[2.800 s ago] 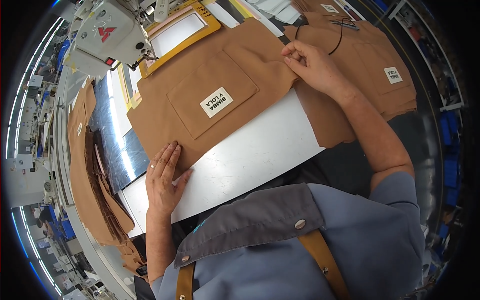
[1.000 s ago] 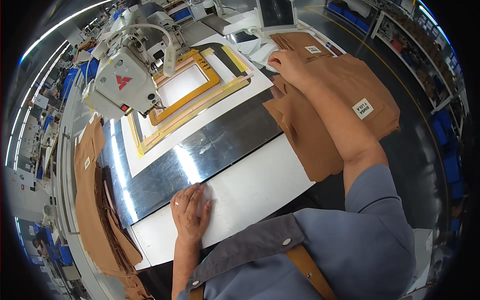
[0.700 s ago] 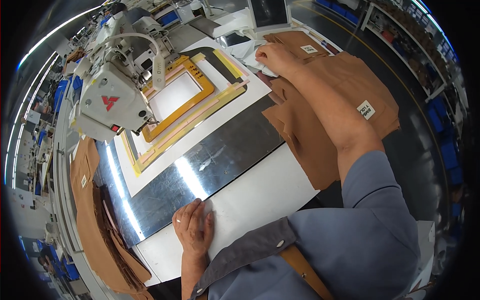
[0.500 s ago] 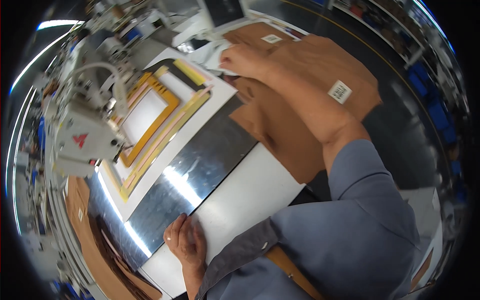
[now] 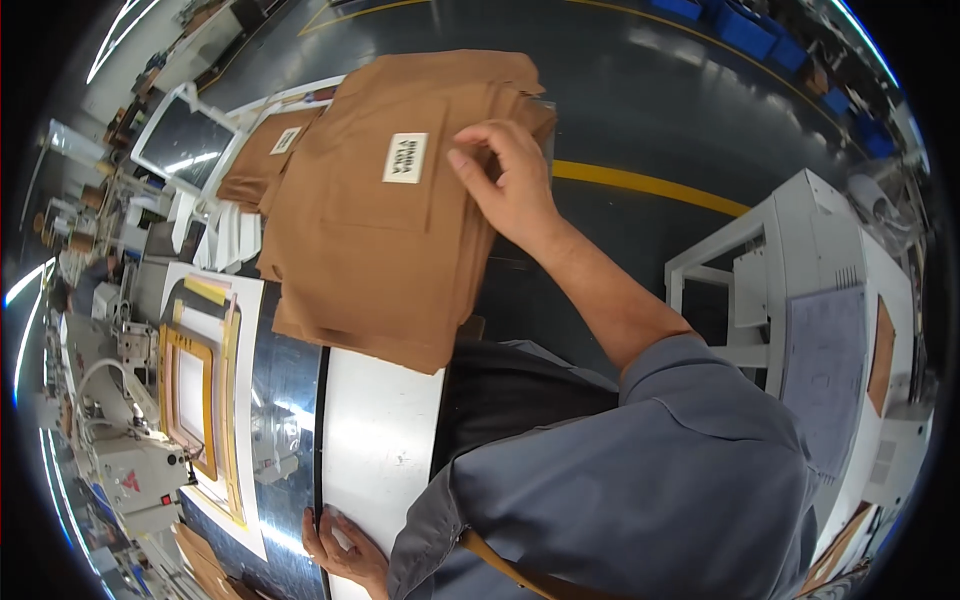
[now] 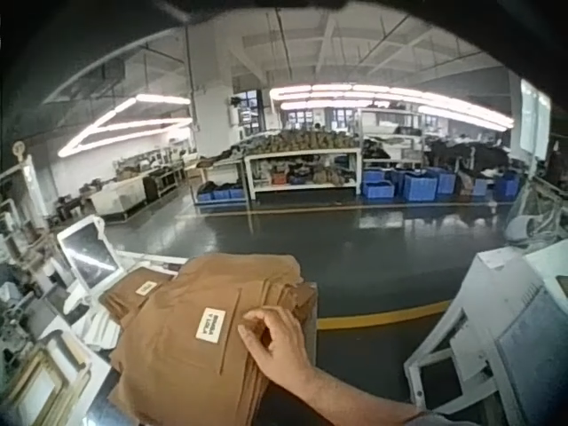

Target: Sewing leather bag components using an industrial sewing machine in a manufacturing workshop.

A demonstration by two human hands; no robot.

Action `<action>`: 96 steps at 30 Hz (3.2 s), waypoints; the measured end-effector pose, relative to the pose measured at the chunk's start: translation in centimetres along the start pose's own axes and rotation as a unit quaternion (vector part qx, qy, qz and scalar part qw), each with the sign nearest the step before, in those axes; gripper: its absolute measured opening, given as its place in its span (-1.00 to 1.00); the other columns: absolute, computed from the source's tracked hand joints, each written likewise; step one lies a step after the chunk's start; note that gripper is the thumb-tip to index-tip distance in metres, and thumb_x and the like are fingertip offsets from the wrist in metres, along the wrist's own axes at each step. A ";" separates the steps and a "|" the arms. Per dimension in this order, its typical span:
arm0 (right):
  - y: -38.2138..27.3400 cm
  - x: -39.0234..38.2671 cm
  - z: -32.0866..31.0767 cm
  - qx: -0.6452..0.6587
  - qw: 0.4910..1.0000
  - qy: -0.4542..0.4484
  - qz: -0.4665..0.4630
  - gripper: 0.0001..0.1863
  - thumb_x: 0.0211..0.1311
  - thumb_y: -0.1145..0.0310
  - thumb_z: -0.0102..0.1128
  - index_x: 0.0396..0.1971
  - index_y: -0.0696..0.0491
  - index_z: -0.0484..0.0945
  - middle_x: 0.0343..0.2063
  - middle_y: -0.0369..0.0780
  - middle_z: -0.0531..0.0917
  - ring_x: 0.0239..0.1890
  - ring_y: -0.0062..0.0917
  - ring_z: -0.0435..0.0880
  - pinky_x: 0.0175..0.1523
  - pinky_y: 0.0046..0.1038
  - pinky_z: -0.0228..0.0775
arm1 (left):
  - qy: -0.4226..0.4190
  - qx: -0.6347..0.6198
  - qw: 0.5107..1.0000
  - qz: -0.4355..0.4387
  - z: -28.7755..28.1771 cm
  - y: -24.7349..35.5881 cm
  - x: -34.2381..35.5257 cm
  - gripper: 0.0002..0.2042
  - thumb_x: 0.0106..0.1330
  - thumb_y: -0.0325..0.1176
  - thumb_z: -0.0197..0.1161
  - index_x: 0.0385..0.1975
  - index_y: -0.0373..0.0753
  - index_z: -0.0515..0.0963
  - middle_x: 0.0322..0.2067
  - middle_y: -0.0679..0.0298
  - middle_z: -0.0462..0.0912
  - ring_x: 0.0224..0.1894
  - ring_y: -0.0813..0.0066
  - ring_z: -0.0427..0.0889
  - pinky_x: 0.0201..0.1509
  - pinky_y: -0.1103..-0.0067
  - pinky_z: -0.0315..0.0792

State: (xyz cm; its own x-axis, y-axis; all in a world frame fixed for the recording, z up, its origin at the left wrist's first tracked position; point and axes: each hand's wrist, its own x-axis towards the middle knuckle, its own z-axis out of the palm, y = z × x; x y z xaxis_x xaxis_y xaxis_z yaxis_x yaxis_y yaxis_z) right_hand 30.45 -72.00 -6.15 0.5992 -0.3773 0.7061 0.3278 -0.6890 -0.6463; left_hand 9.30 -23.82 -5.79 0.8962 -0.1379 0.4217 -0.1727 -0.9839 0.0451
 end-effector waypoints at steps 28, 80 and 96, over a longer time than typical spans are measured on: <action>4.0 -1.0 3.7 0.620 0.672 0.055 0.400 -0.05 0.34 -0.19 0.27 0.49 0.11 0.11 0.41 -0.10 0.30 0.45 -0.37 0.26 0.47 -0.28 0.14 | -0.051 0.001 0.995 0.083 2.2 6.4 4.6 -0.69 0.49 -0.24 0.13 -0.01 -0.35 0.64 0.24 0.03 0.52 0.25 0.03 0.47 0.32 0.16 0.22; 5.5 11.6 2.0 0.098 0.979 0.178 0.016 -0.56 0.34 0.40 0.33 0.19 0.14 0.50 0.02 -0.13 0.66 0.03 -0.49 0.64 0.13 -0.49 0.48 | 0.008 -0.103 0.994 -0.019 -1.4 2.8 4.2 -0.64 0.12 -0.44 0.45 -0.04 -0.26 0.67 0.09 0.11 0.65 -0.01 0.19 0.65 0.09 0.33 0.43; -8.4 10.2 35.0 0.027 0.873 -0.396 -0.284 -0.85 0.24 0.34 0.32 -0.31 0.08 0.75 -0.26 -0.08 0.75 -0.18 -0.12 0.71 -0.06 -0.24 0.54 | 0.049 -0.142 0.987 -0.065 0.9 0.6 4.5 -0.74 0.14 -0.53 0.35 -0.14 -0.21 0.68 -0.03 0.19 0.70 -0.04 0.19 0.62 0.10 0.33 0.40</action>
State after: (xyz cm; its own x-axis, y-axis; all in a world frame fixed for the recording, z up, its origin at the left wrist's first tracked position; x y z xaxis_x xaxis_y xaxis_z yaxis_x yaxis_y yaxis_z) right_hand 59.31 -48.38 -3.64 0.6388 0.5772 0.5087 0.7576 -0.5871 -0.2852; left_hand 13.57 -25.18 -4.71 0.8768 0.0118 0.4806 -0.1794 -0.9195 0.3498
